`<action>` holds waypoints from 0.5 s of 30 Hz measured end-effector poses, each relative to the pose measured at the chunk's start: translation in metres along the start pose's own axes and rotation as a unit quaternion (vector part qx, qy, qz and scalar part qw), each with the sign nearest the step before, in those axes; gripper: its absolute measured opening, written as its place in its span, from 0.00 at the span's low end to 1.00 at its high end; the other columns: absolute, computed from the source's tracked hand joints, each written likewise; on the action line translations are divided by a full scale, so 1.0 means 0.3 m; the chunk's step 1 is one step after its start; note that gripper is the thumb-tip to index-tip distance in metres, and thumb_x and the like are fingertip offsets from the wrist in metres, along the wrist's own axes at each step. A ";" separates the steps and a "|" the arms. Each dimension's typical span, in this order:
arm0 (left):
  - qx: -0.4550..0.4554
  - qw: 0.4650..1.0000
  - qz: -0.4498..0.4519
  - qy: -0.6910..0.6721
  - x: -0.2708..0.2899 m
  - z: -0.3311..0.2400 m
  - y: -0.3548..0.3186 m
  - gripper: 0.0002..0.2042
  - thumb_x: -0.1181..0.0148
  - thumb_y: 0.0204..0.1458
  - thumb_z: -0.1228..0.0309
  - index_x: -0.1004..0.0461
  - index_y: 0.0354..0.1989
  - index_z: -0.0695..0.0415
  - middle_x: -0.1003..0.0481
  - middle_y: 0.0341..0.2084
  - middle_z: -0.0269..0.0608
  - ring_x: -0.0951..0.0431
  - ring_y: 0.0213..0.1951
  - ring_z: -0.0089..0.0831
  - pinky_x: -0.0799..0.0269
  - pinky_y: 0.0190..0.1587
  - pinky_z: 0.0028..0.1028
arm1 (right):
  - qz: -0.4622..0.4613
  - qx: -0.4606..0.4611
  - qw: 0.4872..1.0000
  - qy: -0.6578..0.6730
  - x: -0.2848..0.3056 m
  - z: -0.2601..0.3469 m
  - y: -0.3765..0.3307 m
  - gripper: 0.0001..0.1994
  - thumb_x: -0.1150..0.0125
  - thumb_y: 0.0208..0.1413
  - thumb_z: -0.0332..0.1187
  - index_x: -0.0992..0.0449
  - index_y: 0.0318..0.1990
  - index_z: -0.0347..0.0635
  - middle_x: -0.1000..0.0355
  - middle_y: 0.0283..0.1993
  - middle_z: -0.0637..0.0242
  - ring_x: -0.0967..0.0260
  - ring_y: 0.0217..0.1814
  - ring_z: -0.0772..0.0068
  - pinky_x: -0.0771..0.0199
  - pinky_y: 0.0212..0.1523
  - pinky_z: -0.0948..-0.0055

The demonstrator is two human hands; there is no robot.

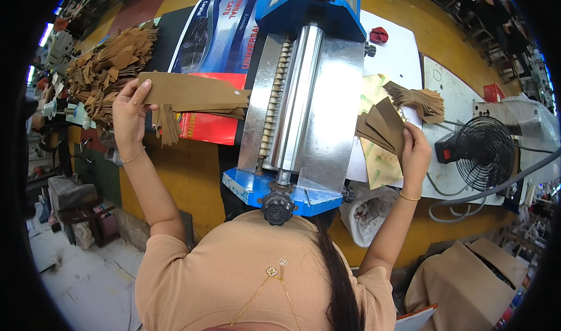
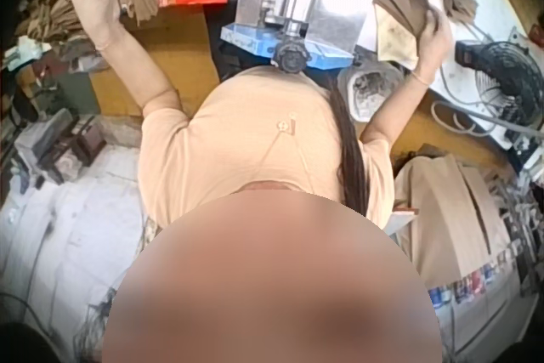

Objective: The person walks to a blue cutting machine and repeatedly feeds rectangular cardboard pieces through the rollers. They handle the pieces one at a time, aligning them before passing them through the machine and stacking the processed pieces on the table.

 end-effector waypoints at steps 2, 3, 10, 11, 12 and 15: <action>0.003 0.999 0.016 -0.049 0.037 0.117 0.042 0.10 0.36 0.54 0.71 0.23 0.41 0.63 0.22 0.31 0.35 0.23 0.28 0.18 0.25 0.26 0.17 | -0.005 0.000 1.000 0.008 0.025 0.016 -0.001 0.09 0.44 0.60 0.30 0.23 0.43 0.36 0.23 0.40 0.52 0.24 0.39 0.55 0.27 0.41 0.68; 0.030 0.999 -0.010 -0.036 0.074 0.202 0.068 0.08 0.37 0.54 0.72 0.23 0.40 0.62 0.22 0.32 0.34 0.23 0.28 0.19 0.25 0.26 0.17 | -0.010 0.005 1.000 0.007 0.037 0.026 -0.001 0.09 0.44 0.60 0.30 0.23 0.43 0.36 0.23 0.39 0.52 0.24 0.38 0.55 0.27 0.41 0.68; 0.128 0.962 -0.068 0.231 0.267 0.583 0.144 0.13 0.39 0.52 0.74 0.22 0.46 0.63 0.21 0.36 0.41 0.21 0.31 0.24 0.22 0.27 0.20 | 0.005 -0.005 0.995 0.099 0.080 0.083 0.015 0.08 0.42 0.59 0.28 0.23 0.43 0.34 0.23 0.35 0.60 0.26 0.36 0.72 0.29 0.40 0.75; 0.127 0.953 -0.081 0.262 0.276 0.588 0.142 0.14 0.39 0.51 0.74 0.22 0.47 0.62 0.21 0.37 0.41 0.21 0.32 0.24 0.22 0.27 0.21 | 0.020 -0.037 0.991 0.127 0.083 0.076 0.014 0.08 0.41 0.59 0.28 0.23 0.43 0.34 0.23 0.35 0.62 0.27 0.36 0.76 0.29 0.40 0.77; 0.098 0.933 -0.089 0.334 0.279 0.560 0.146 0.14 0.40 0.50 0.73 0.22 0.46 0.62 0.20 0.39 0.44 0.19 0.32 0.27 0.22 0.27 0.24 | 0.043 -0.023 0.978 0.201 0.081 0.098 0.013 0.08 0.41 0.59 0.28 0.23 0.43 0.33 0.23 0.35 0.64 0.28 0.37 0.78 0.29 0.40 0.78; -0.060 0.804 -0.094 0.584 0.203 0.407 0.139 0.16 0.40 0.51 0.66 0.22 0.47 0.59 0.22 0.41 0.47 0.21 0.41 0.43 0.25 0.43 0.36 | 0.136 -0.034 0.931 0.336 0.049 0.139 0.024 0.10 0.41 0.59 0.28 0.24 0.44 0.30 0.24 0.38 0.69 0.30 0.38 0.82 0.30 0.41 0.82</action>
Point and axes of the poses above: each hand's wrist, its own y-axis towards the middle knuckle, its own x-axis out of the back of the hand, z = x × y, the point moved 9 cm from there along y, towards the middle knuckle
